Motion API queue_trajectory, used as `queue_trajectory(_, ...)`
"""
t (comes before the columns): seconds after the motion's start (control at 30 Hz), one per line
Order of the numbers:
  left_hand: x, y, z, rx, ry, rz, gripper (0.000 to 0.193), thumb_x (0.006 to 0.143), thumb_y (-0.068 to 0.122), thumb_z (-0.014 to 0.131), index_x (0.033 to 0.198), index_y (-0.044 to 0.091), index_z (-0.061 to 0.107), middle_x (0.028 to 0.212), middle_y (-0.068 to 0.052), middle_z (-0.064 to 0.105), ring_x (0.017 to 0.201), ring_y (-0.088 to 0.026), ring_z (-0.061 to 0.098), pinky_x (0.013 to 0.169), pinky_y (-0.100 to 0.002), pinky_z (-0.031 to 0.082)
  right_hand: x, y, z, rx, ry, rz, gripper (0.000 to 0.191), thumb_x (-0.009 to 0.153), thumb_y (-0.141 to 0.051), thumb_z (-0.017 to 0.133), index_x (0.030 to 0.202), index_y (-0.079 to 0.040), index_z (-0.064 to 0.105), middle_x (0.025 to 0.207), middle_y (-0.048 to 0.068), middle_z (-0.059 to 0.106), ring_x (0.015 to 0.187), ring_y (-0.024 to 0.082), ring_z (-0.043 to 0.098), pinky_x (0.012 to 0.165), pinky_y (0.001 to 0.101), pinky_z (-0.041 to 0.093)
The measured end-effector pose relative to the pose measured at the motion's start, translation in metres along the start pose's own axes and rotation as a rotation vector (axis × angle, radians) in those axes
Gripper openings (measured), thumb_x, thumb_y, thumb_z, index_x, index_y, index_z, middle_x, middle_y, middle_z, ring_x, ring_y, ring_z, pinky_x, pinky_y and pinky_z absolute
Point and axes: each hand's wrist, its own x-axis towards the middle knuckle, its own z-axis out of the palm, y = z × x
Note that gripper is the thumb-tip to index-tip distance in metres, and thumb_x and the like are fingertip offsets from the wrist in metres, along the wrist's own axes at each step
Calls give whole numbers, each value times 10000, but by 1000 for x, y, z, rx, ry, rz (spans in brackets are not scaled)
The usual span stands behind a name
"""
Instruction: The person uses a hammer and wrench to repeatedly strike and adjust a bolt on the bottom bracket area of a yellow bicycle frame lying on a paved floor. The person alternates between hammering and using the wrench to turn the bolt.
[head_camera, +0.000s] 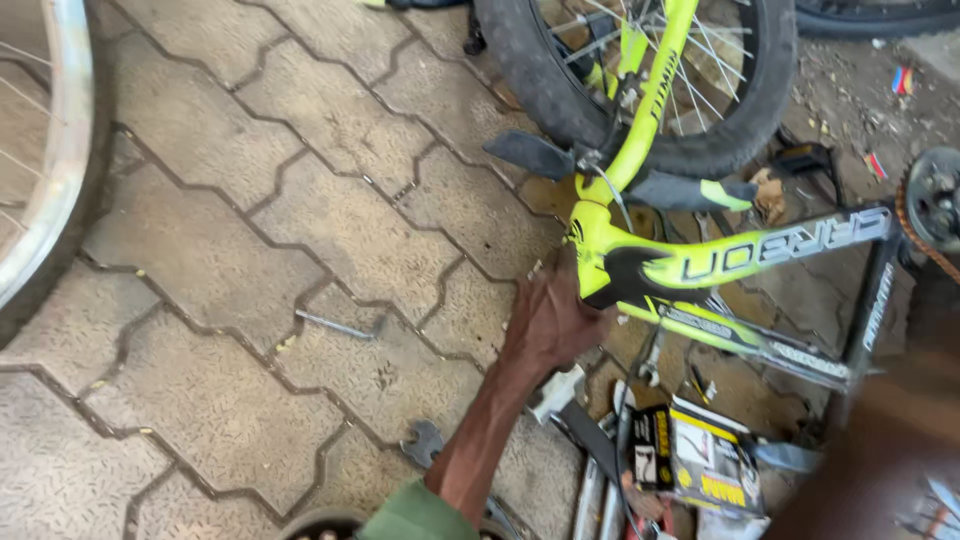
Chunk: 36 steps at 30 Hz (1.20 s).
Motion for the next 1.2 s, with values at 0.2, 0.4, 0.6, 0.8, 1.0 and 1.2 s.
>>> queue_trajectory(0.2,-2,-71,29,-164,-69,97,410,878,375,773,1115,60,659,1071,-152,720,1031,-262,731,901,-388,571,-31,100,84,-596,-886,498,639,951,-603,483,1330,-110,634,1270,112,702,1191,271,640,1061,423,471)
queue_trajectory(0.4,6,-104,43,-200,-92,64,442,907,373,721,1191,66,580,1163,-149,635,1110,-257,643,956,-388,496,-34,109,92,-869,-927,128,683,1053,-668,443,1460,-125,528,1473,106,558,1389,286,490,1176,495,405)
queue_trajectory(0.6,-22,-114,41,-135,11,16,478,935,372,669,1267,72,502,1256,-145,550,1189,-253,556,1012,-389,422,-75,166,148,-920,-1004,96,917,986,-810,417,1578,-110,448,1585,156,429,1511,368,371,1265,598,292)
queue_trajectory(0.8,-42,-123,65,-100,103,-35,517,964,371,618,1343,78,424,1349,-142,465,1267,-249,468,1067,-389,348,-96,198,134,-1022,-1093,177,966,928,-833,327,1615,-155,372,1681,164,361,1596,394,283,1302,645,188)
queue_trajectory(1.0,-49,-143,57,-65,82,-40,559,993,370,566,1420,84,346,1441,-138,380,1346,-245,380,1123,-390,274,-142,243,147,-1074,-1236,230,1033,917,-865,331,1662,-153,262,1720,201,235,1602,414,163,1242,730,71)
queue_trajectory(1.2,-46,-159,41,-40,71,-35,602,1022,369,514,1496,90,267,1534,-135,296,1425,-241,292,1178,-390,200,-165,282,151,-1003,-1202,241,1116,882,-892,352,1669,-111,221,1727,198,214,1618,407,141,1271,728,60)
